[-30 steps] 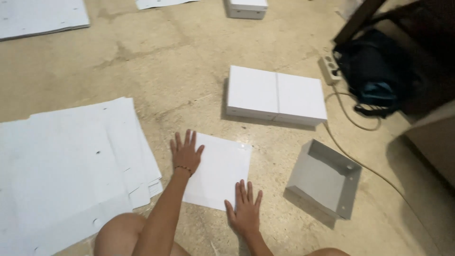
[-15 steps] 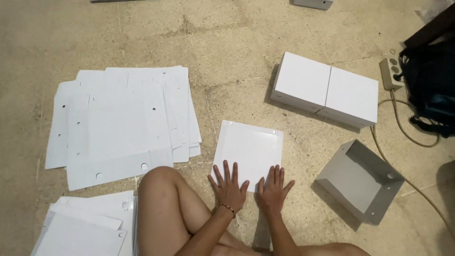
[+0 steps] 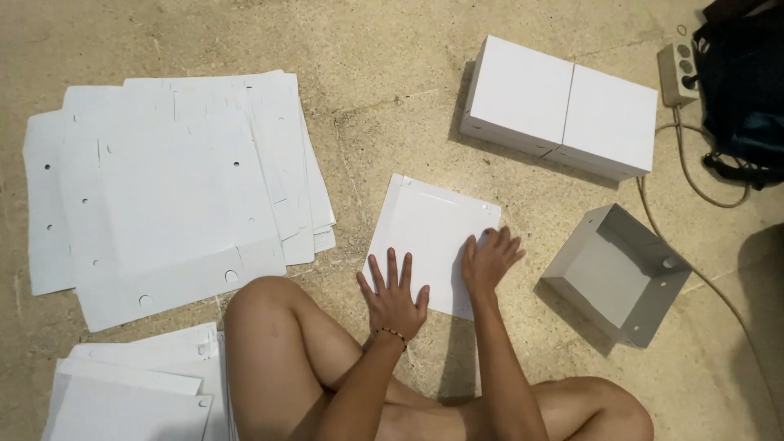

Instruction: The person sits on the floor and assembles a white cardboard box by folding the flaps and securing the tabs. They then place the finished box next to other completed boxes.

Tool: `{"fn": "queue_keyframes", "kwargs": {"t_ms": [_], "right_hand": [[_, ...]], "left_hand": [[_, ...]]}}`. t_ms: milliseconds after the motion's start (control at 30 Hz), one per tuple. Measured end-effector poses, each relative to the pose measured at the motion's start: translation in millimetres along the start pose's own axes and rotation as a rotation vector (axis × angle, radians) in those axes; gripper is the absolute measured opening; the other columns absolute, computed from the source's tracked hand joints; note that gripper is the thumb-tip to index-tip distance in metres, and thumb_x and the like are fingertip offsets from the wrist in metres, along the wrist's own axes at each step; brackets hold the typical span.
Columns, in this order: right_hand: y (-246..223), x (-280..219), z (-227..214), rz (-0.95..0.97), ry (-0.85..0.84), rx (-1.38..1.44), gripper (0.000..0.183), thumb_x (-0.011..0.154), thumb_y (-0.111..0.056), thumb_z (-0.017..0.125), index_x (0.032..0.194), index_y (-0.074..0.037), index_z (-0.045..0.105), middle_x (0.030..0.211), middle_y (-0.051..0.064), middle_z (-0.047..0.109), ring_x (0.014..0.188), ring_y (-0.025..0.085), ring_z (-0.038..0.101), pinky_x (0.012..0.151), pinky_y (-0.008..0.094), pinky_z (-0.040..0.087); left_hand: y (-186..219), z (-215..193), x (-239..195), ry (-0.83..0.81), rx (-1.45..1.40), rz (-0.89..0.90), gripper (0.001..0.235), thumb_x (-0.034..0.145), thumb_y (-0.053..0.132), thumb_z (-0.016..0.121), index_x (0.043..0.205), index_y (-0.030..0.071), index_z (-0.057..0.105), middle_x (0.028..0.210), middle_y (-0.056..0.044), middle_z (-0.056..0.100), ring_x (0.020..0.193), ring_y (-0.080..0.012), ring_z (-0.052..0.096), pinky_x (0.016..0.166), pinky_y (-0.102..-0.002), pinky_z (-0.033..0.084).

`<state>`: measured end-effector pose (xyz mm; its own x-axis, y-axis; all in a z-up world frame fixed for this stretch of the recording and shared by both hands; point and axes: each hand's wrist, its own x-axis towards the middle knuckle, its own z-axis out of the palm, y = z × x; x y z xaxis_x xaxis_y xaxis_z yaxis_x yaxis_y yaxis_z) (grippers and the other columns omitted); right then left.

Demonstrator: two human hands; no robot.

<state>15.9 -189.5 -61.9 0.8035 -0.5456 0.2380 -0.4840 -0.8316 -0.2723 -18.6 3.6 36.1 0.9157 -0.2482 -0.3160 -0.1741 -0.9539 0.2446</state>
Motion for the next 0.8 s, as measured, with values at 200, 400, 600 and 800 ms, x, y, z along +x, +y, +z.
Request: {"fn": "queue_keyframes", "kwargs": {"t_ms": [200, 400, 600, 800], "right_hand": [[-116.3, 17.4, -6.0, -0.349, -0.216, 0.052, 0.029, 0.088, -0.03, 0.048, 0.11, -0.012, 0.053, 0.131, 0.019, 0.04, 0.128, 0.046, 0.026, 0.105, 0.058, 0.016], [-99.5, 24.4, -33.6, -0.449, -0.495, 0.021, 0.053, 0.091, -0.055, 0.027, 0.133, -0.025, 0.038, 0.144, 0.003, 0.03, 0.136, 0.024, 0.017, 0.111, 0.046, 0.003], [-14.0, 2.8, -65.1, -0.171, -0.461, -0.083, 0.058, 0.092, -0.058, 0.017, 0.141, -0.028, 0.025, 0.148, 0.003, 0.018, 0.137, 0.023, 0.01, 0.11, 0.049, -0.002], [17.7, -39.1, -68.5, -0.076, -0.433, -0.084, 0.061, 0.092, -0.056, 0.021, 0.142, -0.02, 0.021, 0.147, 0.013, 0.017, 0.136, 0.032, 0.013, 0.108, 0.056, 0.006]], "left_hand": [[-0.4, 12.8, 3.7, 0.054, -0.016, -0.014, 0.066, 0.085, 0.055, 0.024, 0.142, 0.024, 0.013, 0.149, -0.008, 0.006, 0.134, -0.0392, 0.0, 0.102, -0.061, -0.007], [-3.2, 27.7, 5.5, 0.221, -0.022, 0.029, 0.064, 0.085, 0.057, 0.025, 0.141, 0.027, 0.017, 0.149, -0.005, 0.007, 0.135, -0.0356, 0.001, 0.104, -0.059, -0.004], [-6.2, 33.0, 4.8, 0.287, -0.007, 0.088, 0.065, 0.083, 0.057, 0.028, 0.14, 0.029, 0.02, 0.149, -0.002, 0.01, 0.136, -0.0325, 0.005, 0.104, -0.058, -0.002], [-4.3, -5.7, -3.5, -0.044, -0.093, 0.086, 0.069, 0.082, 0.061, 0.02, 0.142, 0.027, 0.014, 0.15, -0.001, 0.004, 0.137, -0.0289, 0.0, 0.106, -0.056, -0.005]]}}
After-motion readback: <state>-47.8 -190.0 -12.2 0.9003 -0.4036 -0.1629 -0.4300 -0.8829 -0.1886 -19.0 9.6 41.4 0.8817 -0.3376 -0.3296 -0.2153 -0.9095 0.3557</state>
